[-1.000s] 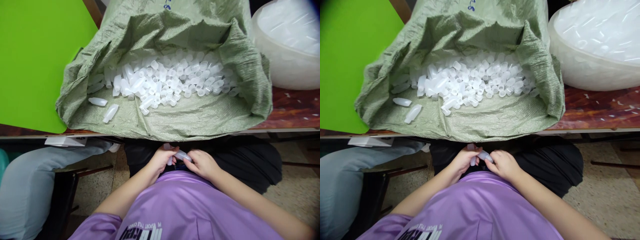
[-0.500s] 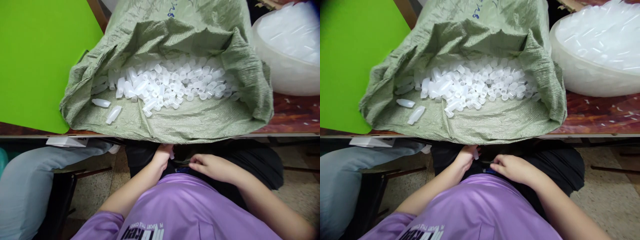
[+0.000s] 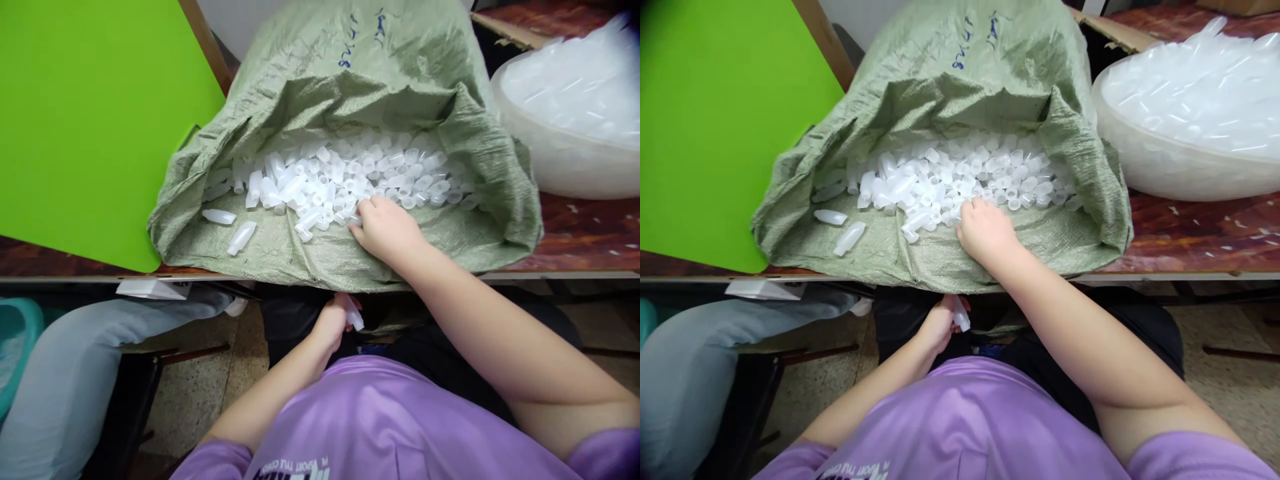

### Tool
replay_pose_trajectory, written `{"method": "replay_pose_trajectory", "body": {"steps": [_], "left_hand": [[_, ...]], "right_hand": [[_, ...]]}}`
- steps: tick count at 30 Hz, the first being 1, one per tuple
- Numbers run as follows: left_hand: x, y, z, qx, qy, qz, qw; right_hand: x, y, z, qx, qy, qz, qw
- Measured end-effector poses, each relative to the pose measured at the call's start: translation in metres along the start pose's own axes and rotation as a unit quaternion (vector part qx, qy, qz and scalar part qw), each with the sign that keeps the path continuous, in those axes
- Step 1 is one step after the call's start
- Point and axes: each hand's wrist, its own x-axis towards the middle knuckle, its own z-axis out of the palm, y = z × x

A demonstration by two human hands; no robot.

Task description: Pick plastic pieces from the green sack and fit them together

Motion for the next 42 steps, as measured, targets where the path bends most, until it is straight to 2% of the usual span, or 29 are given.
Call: {"method": "replay_pose_trajectory", "body": {"steps": [3,5,7,9,11,13,15,18,21,24,26,28,31,33,36,39,42], "left_hand": [[-0.002,0.003,-0.002,-0.04,-0.004,0.006,0.999],[-0.003,0.004,-0.003,-0.072,-0.016,0.013,0.997],[-0.004,0.005,-0.004,-0.098,-0.036,0.022,0.994],[-0.004,0.006,-0.003,-0.107,-0.058,0.027,0.992],[-0.004,0.007,-0.001,-0.091,-0.071,0.032,0.993],[-0.004,0.007,0.002,-0.064,-0.069,0.041,0.995],[-0.004,0.007,0.005,-0.043,-0.052,0.046,0.997],[-0.006,0.009,0.007,-0.02,-0.033,0.044,0.998],[-0.009,0.01,0.007,0.007,-0.044,0.045,0.998],[-0.009,0.009,0.006,0.036,-0.057,0.054,0.996],[-0.01,0.007,0.004,0.043,-0.062,0.064,0.995],[-0.011,0.008,0.002,0.041,-0.085,0.075,0.993],[-0.018,0.013,0.0,0.052,-0.17,0.072,0.981],[-0.023,0.02,0.0,0.093,-0.21,0.061,0.971],[-0.029,0.028,0.0,0.204,-0.192,0.073,0.957],[-0.031,0.031,-0.005,0.332,-0.156,0.154,0.917],[-0.031,0.028,-0.011,0.437,-0.122,0.247,0.857]], "right_hand": [[-0.026,0.006,-0.013,0.114,0.002,0.014,0.993],[-0.055,0.014,-0.026,0.226,-0.014,0.013,0.974],[-0.086,0.021,-0.034,0.289,-0.083,-0.045,0.953],[-0.115,0.026,-0.034,0.278,-0.181,-0.095,0.938],[-0.138,0.027,-0.025,0.236,-0.206,-0.082,0.946],[-0.153,0.025,-0.012,0.219,-0.174,-0.046,0.959],[-0.163,0.022,0.002,0.241,-0.142,-0.034,0.96],[-0.172,0.022,0.017,0.253,-0.111,-0.07,0.958],[-0.177,0.028,0.029,0.262,-0.107,-0.096,0.954],[-0.178,0.032,0.039,0.313,-0.105,-0.052,0.942],[-0.177,0.033,0.045,0.356,-0.09,0.008,0.93],[-0.176,0.032,0.048,0.444,-0.084,0.096,0.887],[-0.177,0.031,0.05,0.598,-0.107,0.219,0.764],[-0.179,0.032,0.048,0.644,-0.131,0.258,0.708],[-0.182,0.034,0.045,0.67,-0.138,0.295,0.667],[-0.184,0.038,0.042,0.696,-0.112,0.344,0.62],[-0.184,0.039,0.039,0.736,-0.101,0.401,0.536]]}}
